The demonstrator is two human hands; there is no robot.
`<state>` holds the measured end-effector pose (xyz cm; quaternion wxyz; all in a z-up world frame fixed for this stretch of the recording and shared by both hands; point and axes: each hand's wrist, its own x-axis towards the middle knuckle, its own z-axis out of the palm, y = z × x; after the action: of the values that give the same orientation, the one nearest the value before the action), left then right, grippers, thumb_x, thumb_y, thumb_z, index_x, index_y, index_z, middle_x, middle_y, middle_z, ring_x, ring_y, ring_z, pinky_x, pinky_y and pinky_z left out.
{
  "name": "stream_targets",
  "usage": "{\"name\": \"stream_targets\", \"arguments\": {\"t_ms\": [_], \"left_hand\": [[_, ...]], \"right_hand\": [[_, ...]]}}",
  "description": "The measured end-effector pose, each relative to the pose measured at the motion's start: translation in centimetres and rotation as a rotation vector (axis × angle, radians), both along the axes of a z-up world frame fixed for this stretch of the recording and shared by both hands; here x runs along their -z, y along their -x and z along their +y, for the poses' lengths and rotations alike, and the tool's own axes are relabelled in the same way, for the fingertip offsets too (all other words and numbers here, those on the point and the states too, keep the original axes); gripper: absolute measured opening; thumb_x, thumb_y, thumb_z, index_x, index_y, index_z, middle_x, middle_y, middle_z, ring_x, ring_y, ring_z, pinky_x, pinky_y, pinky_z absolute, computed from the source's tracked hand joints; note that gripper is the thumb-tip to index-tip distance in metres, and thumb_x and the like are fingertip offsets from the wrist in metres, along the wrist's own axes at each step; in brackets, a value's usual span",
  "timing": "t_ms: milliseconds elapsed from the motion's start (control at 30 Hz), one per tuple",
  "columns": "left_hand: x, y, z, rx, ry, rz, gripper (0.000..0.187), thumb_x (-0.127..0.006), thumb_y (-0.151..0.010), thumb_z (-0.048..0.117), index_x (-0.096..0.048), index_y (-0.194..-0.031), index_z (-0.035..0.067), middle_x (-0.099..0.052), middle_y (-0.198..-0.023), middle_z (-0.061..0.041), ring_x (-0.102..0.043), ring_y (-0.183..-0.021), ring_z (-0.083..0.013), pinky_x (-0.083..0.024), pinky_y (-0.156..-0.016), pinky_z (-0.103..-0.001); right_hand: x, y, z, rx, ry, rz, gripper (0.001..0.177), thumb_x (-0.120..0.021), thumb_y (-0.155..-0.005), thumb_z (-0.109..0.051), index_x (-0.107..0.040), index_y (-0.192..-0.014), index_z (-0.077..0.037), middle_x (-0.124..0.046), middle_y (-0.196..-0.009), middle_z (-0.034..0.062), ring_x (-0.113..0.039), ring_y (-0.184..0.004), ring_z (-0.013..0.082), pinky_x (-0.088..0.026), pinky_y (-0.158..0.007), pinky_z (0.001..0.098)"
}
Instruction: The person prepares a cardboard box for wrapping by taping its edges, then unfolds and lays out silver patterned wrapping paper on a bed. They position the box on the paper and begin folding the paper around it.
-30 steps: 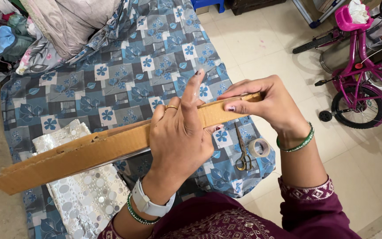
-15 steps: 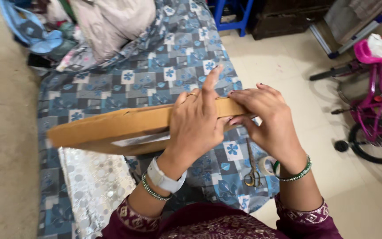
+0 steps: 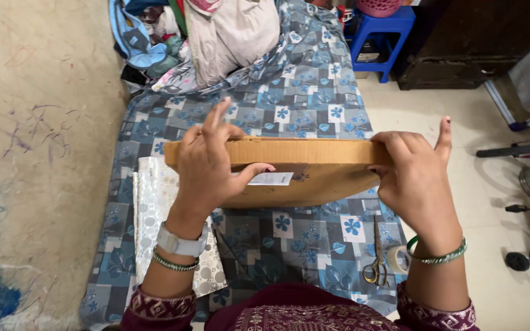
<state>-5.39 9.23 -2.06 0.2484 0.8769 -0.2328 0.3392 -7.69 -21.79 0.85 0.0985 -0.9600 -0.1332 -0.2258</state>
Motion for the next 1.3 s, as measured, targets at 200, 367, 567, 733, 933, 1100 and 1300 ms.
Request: {"name": "stream_targets", "arguments": {"t_ms": [200,367,567,733,933,1100,1300], "left_hand": [[0.9,-0.5,0.3,0.066,-0.02,-0.003,0.113,-0.09,-0.076,0.055,-0.028,-0.152,-0.001,-0.066,-0.093,-0.003,-0.067,-0.087,-0.0219,-0.043,-0.091,-0.041],[0.4,-0.7,1.7,0.126,0.009,-0.001,0.1,-0.091,-0.078,0.042,-0.032,-0.145,-0.002,-0.065,-0.093,-0.004,-0.067,-0.09,-0.0259,-0.043,-0.089,-0.043],[0.5,-1.3,2.4,0.118,0.007,0.049,0.077,-0.09,-0.078,0.046,-0.044,-0.124,0.006,-0.069,-0.096,-0.005,-0.069,-0.091,-0.0255,-0.045,-0.087,-0.043],[0.2,-1.3,1.6,0.145,0.026,0.04,0.076,-0.085,-0.078,0.054,-0.049,-0.124,0.006,-0.071,-0.1,-0.006,-0.07,-0.094,-0.0255,-0.044,-0.083,-0.043],[-0.3,-0.8,1.7,0.119,0.023,0.112,0.082,-0.085,-0.077,0.058,-0.05,-0.129,0.006,-0.07,-0.093,-0.005,-0.07,-0.09,-0.025,-0.045,-0.083,-0.044],[-0.3,-1.2,2.0,0.106,0.11,0.137,0.116,-0.085,-0.067,0.062,-0.031,-0.146,-0.004,-0.068,-0.091,-0.004,-0.068,-0.085,-0.025,-0.047,-0.083,-0.042],[-0.8,-1.9,4.4,-0.03,-0.13,-0.009,0.084,-0.078,-0.074,0.07,-0.057,-0.119,0.002,-0.065,-0.093,-0.007,-0.063,-0.088,-0.0261,-0.045,-0.081,-0.042]], "right_hand": [[0.2,-0.3,7.7,-0.481,-0.121,-0.069,0.072,-0.076,-0.084,-0.025,-0.051,-0.145,0.003,-0.059,-0.14,0.0198,-0.055,-0.129,0.0327,-0.032,-0.114,0.0476],[0.6,-2.2,11.9,-0.582,-0.171,-0.07,0.047,-0.075,-0.09,-0.024,-0.063,-0.13,-0.003,-0.068,-0.12,0.0123,-0.062,-0.112,0.0301,-0.043,-0.099,0.0481],[0.5,-3.5,12.9,-0.528,-0.428,-0.057,0.033,-0.084,-0.087,-0.021,-0.069,-0.114,-0.008,-0.07,-0.109,0.0081,-0.065,-0.106,0.0269,-0.052,-0.093,0.0403],[-0.1,-4.8,13.7,-0.745,-0.994,0.101,0.051,-0.084,-0.079,-0.01,-0.063,-0.125,-0.005,-0.059,-0.124,0.0043,-0.062,-0.112,0.0135,-0.055,-0.089,0.0257],[1.1,-6.4,14.8,-0.749,-0.964,-0.027,0.012,-0.076,-0.093,0.009,-0.074,-0.103,0.002,-0.071,-0.106,0.0093,-0.067,-0.102,0.0164,-0.056,-0.09,0.0288],[3.2,-7.1,14.2,-0.743,-1.155,-0.016,0.008,-0.07,-0.099,0.008,-0.066,-0.101,0.002,-0.067,-0.102,0.0041,-0.061,-0.094,0.011,-0.051,-0.088,0.0243],[2.9,-9.5,12.1,-0.639,-1.329,0.085,0.005,-0.069,-0.105,0.002,-0.064,-0.103,-0.001,-0.064,-0.094,-0.0016,-0.059,-0.087,0.0056,-0.048,-0.082,0.02]]}}
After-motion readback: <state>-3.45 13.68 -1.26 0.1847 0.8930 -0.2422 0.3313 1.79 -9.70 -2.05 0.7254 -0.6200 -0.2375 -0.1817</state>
